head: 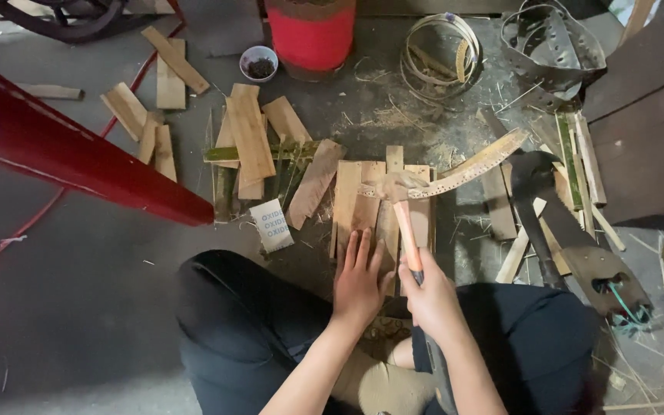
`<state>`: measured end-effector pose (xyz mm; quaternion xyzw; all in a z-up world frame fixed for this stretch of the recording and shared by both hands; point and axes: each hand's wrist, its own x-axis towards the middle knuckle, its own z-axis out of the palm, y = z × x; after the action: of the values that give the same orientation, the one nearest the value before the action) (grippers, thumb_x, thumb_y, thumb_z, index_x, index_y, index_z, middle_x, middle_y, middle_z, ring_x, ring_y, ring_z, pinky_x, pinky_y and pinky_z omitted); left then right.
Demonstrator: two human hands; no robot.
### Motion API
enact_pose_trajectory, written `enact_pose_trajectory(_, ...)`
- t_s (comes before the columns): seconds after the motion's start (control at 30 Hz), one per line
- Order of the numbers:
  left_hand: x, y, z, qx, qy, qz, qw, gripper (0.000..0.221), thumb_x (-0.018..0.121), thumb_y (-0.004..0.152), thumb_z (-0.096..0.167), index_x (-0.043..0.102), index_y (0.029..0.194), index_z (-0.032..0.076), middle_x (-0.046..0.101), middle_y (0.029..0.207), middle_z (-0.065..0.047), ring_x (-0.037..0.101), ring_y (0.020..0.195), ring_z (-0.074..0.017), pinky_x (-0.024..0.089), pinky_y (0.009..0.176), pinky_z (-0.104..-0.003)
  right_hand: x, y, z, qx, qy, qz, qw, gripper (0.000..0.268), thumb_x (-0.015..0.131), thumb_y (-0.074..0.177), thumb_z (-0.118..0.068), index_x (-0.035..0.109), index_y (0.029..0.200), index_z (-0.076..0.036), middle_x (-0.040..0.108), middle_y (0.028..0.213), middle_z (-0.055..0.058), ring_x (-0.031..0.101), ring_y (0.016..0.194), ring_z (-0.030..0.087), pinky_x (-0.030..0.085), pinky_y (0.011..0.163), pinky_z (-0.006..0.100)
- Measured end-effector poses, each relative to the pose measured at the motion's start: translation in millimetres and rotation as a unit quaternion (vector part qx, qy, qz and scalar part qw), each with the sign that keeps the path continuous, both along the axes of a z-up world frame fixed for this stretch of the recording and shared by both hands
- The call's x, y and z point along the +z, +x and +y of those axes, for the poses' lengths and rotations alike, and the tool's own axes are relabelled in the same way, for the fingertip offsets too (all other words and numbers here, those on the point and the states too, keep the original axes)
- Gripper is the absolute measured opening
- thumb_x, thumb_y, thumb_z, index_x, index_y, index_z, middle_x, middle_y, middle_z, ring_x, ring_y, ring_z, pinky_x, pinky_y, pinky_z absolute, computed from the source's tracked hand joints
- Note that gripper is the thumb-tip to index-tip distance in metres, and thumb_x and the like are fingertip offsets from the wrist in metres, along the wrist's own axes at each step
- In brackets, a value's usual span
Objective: The person is sitting on the floor, organizing wooden slats and using a sickle-like tool to shave a thin piece of wood.
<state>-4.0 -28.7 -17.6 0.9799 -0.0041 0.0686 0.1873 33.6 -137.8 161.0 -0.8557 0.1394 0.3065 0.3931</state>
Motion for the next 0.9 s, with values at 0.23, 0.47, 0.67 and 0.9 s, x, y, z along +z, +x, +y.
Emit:
enact_pose_trajectory(0.23,-24.5,0.1,-2.1,0.011,0.042,0.000,0.999,0.063,0.042,0.102,0.057,0.045,0.153,0.020,0.032,0.166,-0.014,0.023,0.155,-0.0380,0.016,0.123,-0.060,0.5,-0.7,10.5,0.010,-0.036,-0.012,0.999,0.018,0.057,0.102,-0.026,0.067,0.115,-0.018,0.079,0.087,0.013,0.074,0.062,0.026,0.060,0.056,0.035)
enact_pose_trajectory(0.47,-11.2,0.8,-0.6,-0.003,0.005,0.000,1.000,0.061,0.044,0.105,0.051,0.044,0.154,0.015,0.029,0.166,-0.016,0.020,0.155,-0.0403,0.020,0.122,-0.056,3.8,0.3,-4.4,-0.019,-0.019,-0.017,1.000,0.020,0.054,0.102,-0.024,0.062,0.116,-0.012,0.064,0.083,0.016,0.064,0.061,0.029,0.055,0.052,0.040)
enact_pose_trajectory(0.67,0.9,1.5,-1.6,-0.002,-0.018,0.015,1.000,0.062,0.044,0.105,0.048,0.043,0.156,0.012,0.028,0.167,-0.017,0.016,0.155,-0.0396,0.025,0.121,-0.049,-0.1,-4.0,-12.6,-0.038,0.006,-0.002,0.999,0.015,0.051,0.103,-0.024,0.060,0.110,-0.014,0.049,0.065,0.009,0.047,0.046,0.022,0.046,0.043,0.036)
enact_pose_trajectory(0.9,1.5,1.6,-0.4,-0.003,-0.023,0.025,0.999,0.061,0.043,0.106,0.047,0.042,0.156,0.012,0.027,0.167,-0.018,0.015,0.156,-0.0386,0.024,0.121,-0.049,-16.4,1.2,-7.1,-0.018,-0.015,0.018,1.000,0.019,0.050,0.104,-0.027,0.060,0.116,-0.016,0.052,0.066,0.011,0.050,0.049,0.022,0.050,0.041,0.038)
